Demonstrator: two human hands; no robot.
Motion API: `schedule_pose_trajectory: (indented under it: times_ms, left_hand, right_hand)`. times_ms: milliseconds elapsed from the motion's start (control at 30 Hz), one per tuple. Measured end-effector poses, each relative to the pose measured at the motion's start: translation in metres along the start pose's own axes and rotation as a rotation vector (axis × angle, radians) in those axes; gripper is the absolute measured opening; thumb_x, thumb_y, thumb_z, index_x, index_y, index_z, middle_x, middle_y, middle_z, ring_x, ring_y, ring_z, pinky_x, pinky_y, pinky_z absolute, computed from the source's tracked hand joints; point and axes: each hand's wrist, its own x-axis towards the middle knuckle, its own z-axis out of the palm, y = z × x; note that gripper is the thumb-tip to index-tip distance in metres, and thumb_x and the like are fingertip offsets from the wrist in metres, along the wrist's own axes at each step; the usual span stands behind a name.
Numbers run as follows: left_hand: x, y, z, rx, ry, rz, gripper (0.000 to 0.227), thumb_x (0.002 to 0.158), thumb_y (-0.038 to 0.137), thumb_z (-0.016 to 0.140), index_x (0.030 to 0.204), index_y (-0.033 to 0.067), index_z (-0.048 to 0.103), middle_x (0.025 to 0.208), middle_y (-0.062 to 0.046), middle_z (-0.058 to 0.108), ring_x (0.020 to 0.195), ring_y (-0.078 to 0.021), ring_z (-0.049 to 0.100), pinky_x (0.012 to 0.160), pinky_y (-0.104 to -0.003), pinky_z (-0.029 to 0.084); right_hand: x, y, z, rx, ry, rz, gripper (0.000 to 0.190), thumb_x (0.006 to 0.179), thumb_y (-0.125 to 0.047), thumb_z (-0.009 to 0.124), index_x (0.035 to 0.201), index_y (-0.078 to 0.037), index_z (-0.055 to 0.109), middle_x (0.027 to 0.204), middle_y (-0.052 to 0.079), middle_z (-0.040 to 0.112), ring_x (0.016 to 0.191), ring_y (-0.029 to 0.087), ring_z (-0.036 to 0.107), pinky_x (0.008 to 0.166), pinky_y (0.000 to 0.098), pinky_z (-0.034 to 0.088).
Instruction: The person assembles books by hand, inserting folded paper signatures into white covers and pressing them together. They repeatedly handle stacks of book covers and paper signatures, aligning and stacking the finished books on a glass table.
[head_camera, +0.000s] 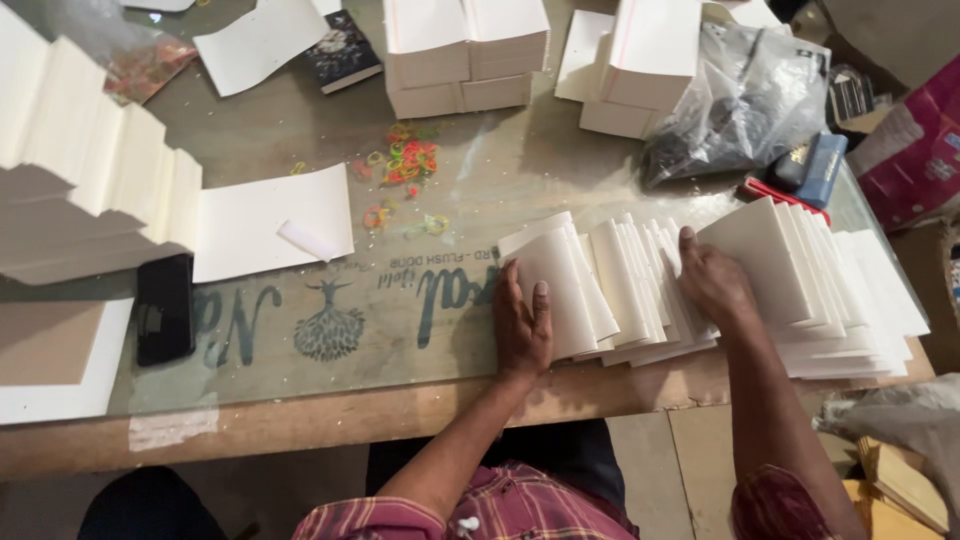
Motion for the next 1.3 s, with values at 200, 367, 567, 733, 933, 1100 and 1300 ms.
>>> schedule_pose_trajectory:
  times_ms: [200, 367, 567, 733, 933, 1100, 1300]
  left_hand:
    - [0.002, 0.005, -0.023, -0.194, -0.018, 0.011, 0.072, 0.109, 0.051, 0.033, 0.158, -0.0018, 0.031, 0.158, -0.028, 0.039, 0.147, -0.0432, 0.040, 0.122, -0.049, 0.031]
    - [-0.003, -0.001, -0.018, -0.194, 0.013, 0.072, 0.060, 0.115, 0.038, 0.026, 0.158, -0.0025, 0.032, 0.162, -0.029, 0.037, 0.150, -0.0460, 0.035, 0.124, -0.050, 0.027]
    - [-0.008, -0.006, -0.020, -0.253, 0.029, 0.032, 0.057, 0.115, 0.033, 0.028, 0.159, -0.0033, 0.029, 0.162, -0.029, 0.034, 0.151, -0.0456, 0.034, 0.123, -0.051, 0.029]
    - [-0.007, -0.007, -0.013, -0.077, -0.034, 0.048, 0.062, 0.110, 0.034, 0.041, 0.158, -0.0037, 0.030, 0.162, -0.031, 0.030, 0.150, -0.0478, 0.031, 0.122, -0.052, 0.028]
    - [-0.012, -0.016, 0.005, -0.015, 0.091, 0.204, 0.058, 0.109, 0.024, 0.049, 0.158, -0.0008, 0.034, 0.163, -0.027, 0.040, 0.156, -0.0443, 0.036, 0.130, -0.051, 0.031]
    - [0.000, -0.001, -0.041, -0.771, 0.076, -0.257, 0.075, 0.098, 0.029, 0.067, 0.156, 0.0036, 0.027, 0.154, -0.020, 0.042, 0.145, -0.0313, 0.041, 0.119, -0.044, 0.036]
    - [0.010, -0.001, -0.159, -0.864, -0.276, -0.089, 0.087, 0.092, 0.025, 0.083, 0.158, -0.0066, 0.036, 0.147, -0.023, 0.056, 0.143, -0.0298, 0.053, 0.118, -0.041, 0.047]
  right_hand:
    - [-0.038, -0.054, -0.002, 0.149, -0.187, -0.010, 0.094, 0.097, -0.078, 0.024, 0.153, -0.004, 0.042, 0.152, 0.029, 0.046, 0.144, 0.046, 0.041, 0.118, 0.0557, 0.033]
    - [-0.098, -0.118, -0.004, 0.164, -0.301, -0.238, 0.098, 0.087, -0.076, 0.031, 0.166, -0.022, 0.010, 0.166, 0.022, 0.023, 0.148, 0.046, 0.029, 0.116, 0.0585, 0.027]
    - [-0.163, -0.183, 0.022, -0.302, -0.201, -0.368, 0.123, 0.080, -0.078, 0.052, 0.175, -0.021, -0.003, 0.139, 0.037, 0.053, 0.124, 0.048, 0.063, 0.101, 0.0534, 0.055]
    - [-0.094, -0.135, 0.023, 0.032, -0.242, -0.391, 0.130, 0.070, -0.057, 0.071, 0.169, -0.011, 0.000, 0.130, 0.041, 0.060, 0.107, 0.046, 0.072, 0.099, 0.0467, 0.059]
    - [-0.110, -0.135, 0.030, -0.104, -0.194, -0.249, 0.137, 0.074, -0.045, 0.081, 0.170, -0.011, -0.011, 0.124, 0.038, 0.063, 0.091, 0.048, 0.079, 0.080, 0.0477, 0.066]
    - [-0.152, -0.172, 0.003, 0.028, -0.142, -0.529, 0.134, 0.067, -0.037, 0.087, 0.172, -0.020, 0.006, 0.132, 0.030, 0.066, 0.109, 0.045, 0.072, 0.089, 0.0481, 0.059]
    - [-0.148, -0.156, 0.025, 0.819, -0.499, -0.955, 0.133, 0.066, -0.022, 0.086, 0.171, -0.013, 0.005, 0.140, 0.017, 0.058, 0.123, 0.032, 0.060, 0.095, 0.0428, 0.054]
